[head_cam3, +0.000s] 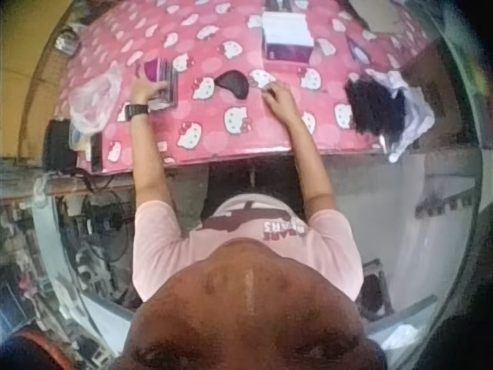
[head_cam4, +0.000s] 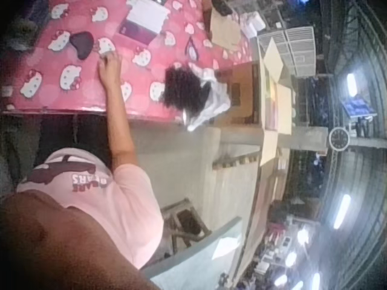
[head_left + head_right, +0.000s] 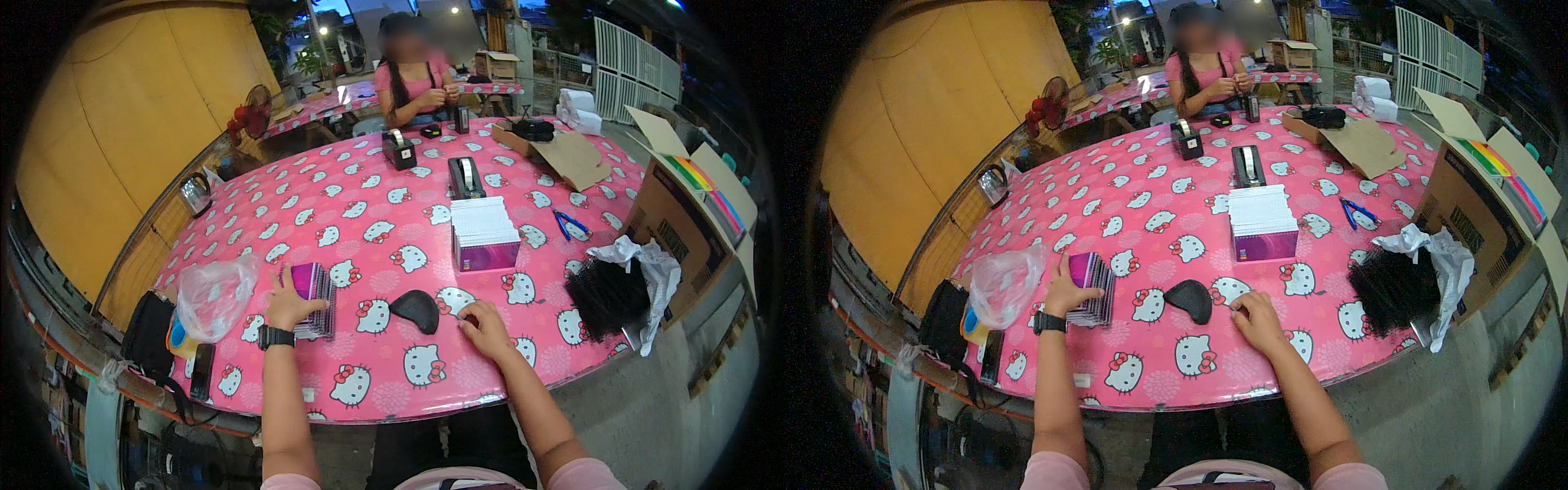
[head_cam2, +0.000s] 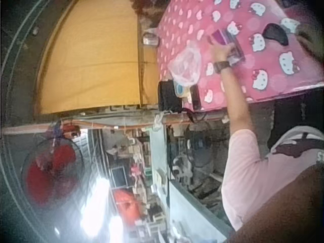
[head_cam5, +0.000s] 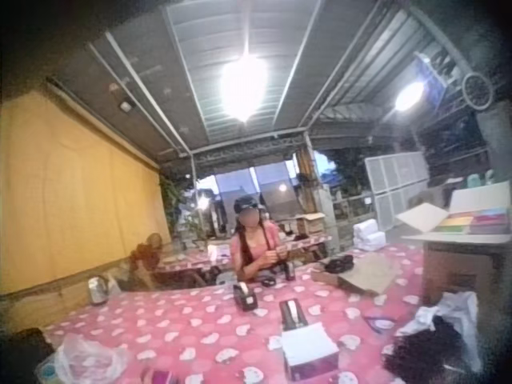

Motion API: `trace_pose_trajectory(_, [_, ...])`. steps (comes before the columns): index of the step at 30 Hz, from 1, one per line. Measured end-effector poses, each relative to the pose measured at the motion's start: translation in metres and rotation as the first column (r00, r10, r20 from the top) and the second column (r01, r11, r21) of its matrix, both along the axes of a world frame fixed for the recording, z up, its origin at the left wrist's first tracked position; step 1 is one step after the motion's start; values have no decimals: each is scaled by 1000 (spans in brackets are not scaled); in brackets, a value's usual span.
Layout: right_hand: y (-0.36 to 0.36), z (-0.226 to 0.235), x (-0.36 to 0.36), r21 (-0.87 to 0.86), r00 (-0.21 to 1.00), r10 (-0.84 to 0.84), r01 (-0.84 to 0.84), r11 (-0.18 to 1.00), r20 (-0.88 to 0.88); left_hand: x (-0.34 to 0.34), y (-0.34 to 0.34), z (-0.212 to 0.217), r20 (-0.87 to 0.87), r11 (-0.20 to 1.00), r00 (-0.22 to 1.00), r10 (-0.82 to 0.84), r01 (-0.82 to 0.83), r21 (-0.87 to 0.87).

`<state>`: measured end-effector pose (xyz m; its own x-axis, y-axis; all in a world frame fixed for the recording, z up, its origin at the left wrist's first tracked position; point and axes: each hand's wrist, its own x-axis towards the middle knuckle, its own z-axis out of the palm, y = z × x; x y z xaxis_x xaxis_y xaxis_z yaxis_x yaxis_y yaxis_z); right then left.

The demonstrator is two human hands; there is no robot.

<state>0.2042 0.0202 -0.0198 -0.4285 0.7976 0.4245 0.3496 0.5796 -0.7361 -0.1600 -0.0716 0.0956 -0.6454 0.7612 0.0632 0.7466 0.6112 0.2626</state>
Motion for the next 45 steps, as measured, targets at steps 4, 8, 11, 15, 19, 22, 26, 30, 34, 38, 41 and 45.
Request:
trace_pose_trajectory(4, [42, 14, 10, 105, 978, -194, 202, 974, -78, 49, 4, 21, -381, 821, 924, 39, 188, 540])
trace_pose_trajectory(8, [88, 51, 14, 448, 925, -377, 321, 834, 39, 102, 22, -9, -268, 511, 818, -509, 538, 670])
trace_pose_trajectory(11, [108, 56, 17, 535, 880, -433, 275, 799, 194, 154, 34, -42, -199, 476, 621, -758, 736, 482])
trace_pose_trajectory(15, [130, 58, 24, 607, 902, -383, 193, 771, 200, 158, 45, -74, -107, 499, 536, -837, 830, 251])
trace_pose_trajectory(19, [115, 64, 18, 510, 909, -383, 254, 822, 165, 127, 74, -90, -425, 689, 687, -590, 702, 178])
trace_pose_trajectory(22, [80, 72, -6, 474, 947, -216, 82, 877, 236, 140, 72, -52, -101, 542, 769, -631, 531, 651])
trace_pose_trajectory(26, [44, 66, -31, 383, 965, -85, -17, 924, 249, 168, 83, -57, 487, 666, 478, -731, 347, 660])
trace_pose_trajectory(30, [41, 50, -23, -121, 989, -67, 51, 991, -132, 154, 79, -86, 432, 552, 464, -773, 156, 819])
trace_pose_trajectory(34, [34, 22, -34, -528, 848, -252, -39, 848, -467, 175, 78, -85, 530, 491, 193, -826, -217, 844])
trace_pose_trajectory(38, [24, 18, -50, -351, 814, -246, 56, 935, -526, 180, 73, -93, 488, 519, 454, -745, -65, 852])
trace_pose_trajectory(41, [27, 17, -46, -337, 808, -247, 64, 939, -534, 198, 58, -58, -100, 401, 783, -614, 418, 815])
trace_pose_trajectory(45, [17, 25, -41, -422, 818, -200, -57, 905, -539, 199, 55, -69, -300, 394, 663, -686, 685, 613])
